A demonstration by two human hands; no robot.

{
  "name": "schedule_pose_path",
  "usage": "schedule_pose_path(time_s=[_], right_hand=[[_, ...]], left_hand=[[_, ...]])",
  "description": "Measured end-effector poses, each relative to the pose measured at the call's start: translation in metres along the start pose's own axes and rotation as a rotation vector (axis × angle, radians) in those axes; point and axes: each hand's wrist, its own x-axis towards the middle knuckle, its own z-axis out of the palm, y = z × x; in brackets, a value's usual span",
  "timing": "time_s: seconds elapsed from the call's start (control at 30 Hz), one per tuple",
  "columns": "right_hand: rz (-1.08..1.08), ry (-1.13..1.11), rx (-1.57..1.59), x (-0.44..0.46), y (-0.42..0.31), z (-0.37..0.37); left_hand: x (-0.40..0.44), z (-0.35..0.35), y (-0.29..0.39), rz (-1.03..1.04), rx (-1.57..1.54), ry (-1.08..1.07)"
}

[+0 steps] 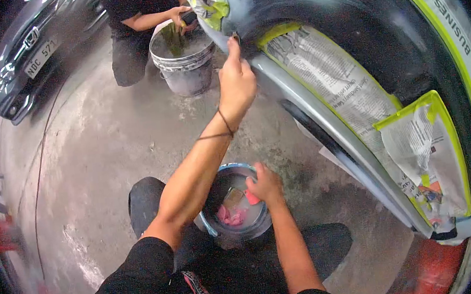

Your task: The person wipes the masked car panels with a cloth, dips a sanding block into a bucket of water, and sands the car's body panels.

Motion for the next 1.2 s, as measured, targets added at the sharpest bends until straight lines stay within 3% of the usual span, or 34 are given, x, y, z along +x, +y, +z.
schedule_pose_path(time_s=[0.07,0.1,0.13,0.2,0.27,0.3,0.33,0.4,0.43,0.47,0.53,0.6,0.67,0.73,0.77,0.8,0.87,0.9,0.93,0.97,1.1,1.2], right_hand=[[-0.001,-0.026,0.007,-0.002,0.003,-0.002],[-0.001,-0.024,0.004,-0.001,0.003,-0.003],[0.001,0.0,-0.009,-0.002,0.002,-0.003],[-0.004,0.023,-0.014,0.001,0.0,-0.001],[0.003,-0.006,0.016,0.003,0.005,0.003],[0.01,-0.015,0.013,0.003,0.004,0.001],[0.013,-0.034,0.001,0.004,0.004,-0.001],[0.017,-0.05,-0.01,0.001,0.003,-0.002],[0.017,-0.011,-0.034,0.002,0.002,-0.001],[0.015,0.017,-0.058,-0.001,0.002,0.0],[-0.004,0.028,-0.03,0.001,0.004,0.001],[-0.014,0.028,-0.009,0.004,0.006,0.002],[-0.012,0.011,0.015,0.002,0.005,0.001],[-0.019,0.015,-0.034,0.002,0.004,0.001],[-0.02,0.02,-0.077,0.002,0.003,0.001],[-0.023,0.025,-0.077,-0.001,0.004,0.001],[-0.048,0.009,-0.077,0.004,0.005,0.001],[-0.052,0.005,-0.072,0.006,0.003,0.002],[-0.014,-0.028,-0.025,0.005,0.002,0.002],[0.028,-0.063,0.018,0.002,0.002,0.0],[-0.024,-0.076,-0.023,0.001,0.006,-0.006],[-0.047,-0.017,-0.076,0.003,0.008,0.004]], left_hand=[[0.024,-0.014,-0.002,-0.401,0.047,-0.25],[0.029,0.0,-0.036,-0.502,0.001,-0.197],[0.029,0.006,-0.061,-0.376,-0.041,-0.149],[0.027,-0.001,-0.048,-0.336,-0.035,-0.184],[0.008,-0.008,0.011,-0.109,-0.023,-0.063],[0.005,0.002,0.015,0.163,0.003,0.15],[0.006,0.001,0.011,0.151,0.004,0.147],[0.017,-0.006,-0.001,-0.284,0.056,-0.156],[0.026,-0.006,-0.02,-0.421,0.043,-0.203],[0.029,0.004,-0.055,-0.383,0.095,-0.174],[0.037,-0.006,-0.043,-0.347,0.029,-0.22],[0.033,-0.023,0.027,-0.239,0.003,-0.159],[0.019,-0.008,0.006,0.038,0.057,-0.011],[0.027,-0.004,-0.011,-0.32,0.129,-0.198],[0.035,-0.004,-0.03,-0.368,0.173,-0.218],[0.042,-0.01,-0.034,-0.339,0.054,-0.19],[0.043,-0.01,-0.032,-0.226,0.113,-0.236],[0.04,-0.024,0.012,-0.253,0.069,-0.252],[0.027,-0.016,0.019,-0.018,0.009,-0.114],[0.019,-0.012,0.018,0.06,0.087,-0.039],[0.038,-0.013,-0.024,-0.276,0.155,-0.215],[0.032,-0.021,0.001,-0.203,0.093,-0.286]])
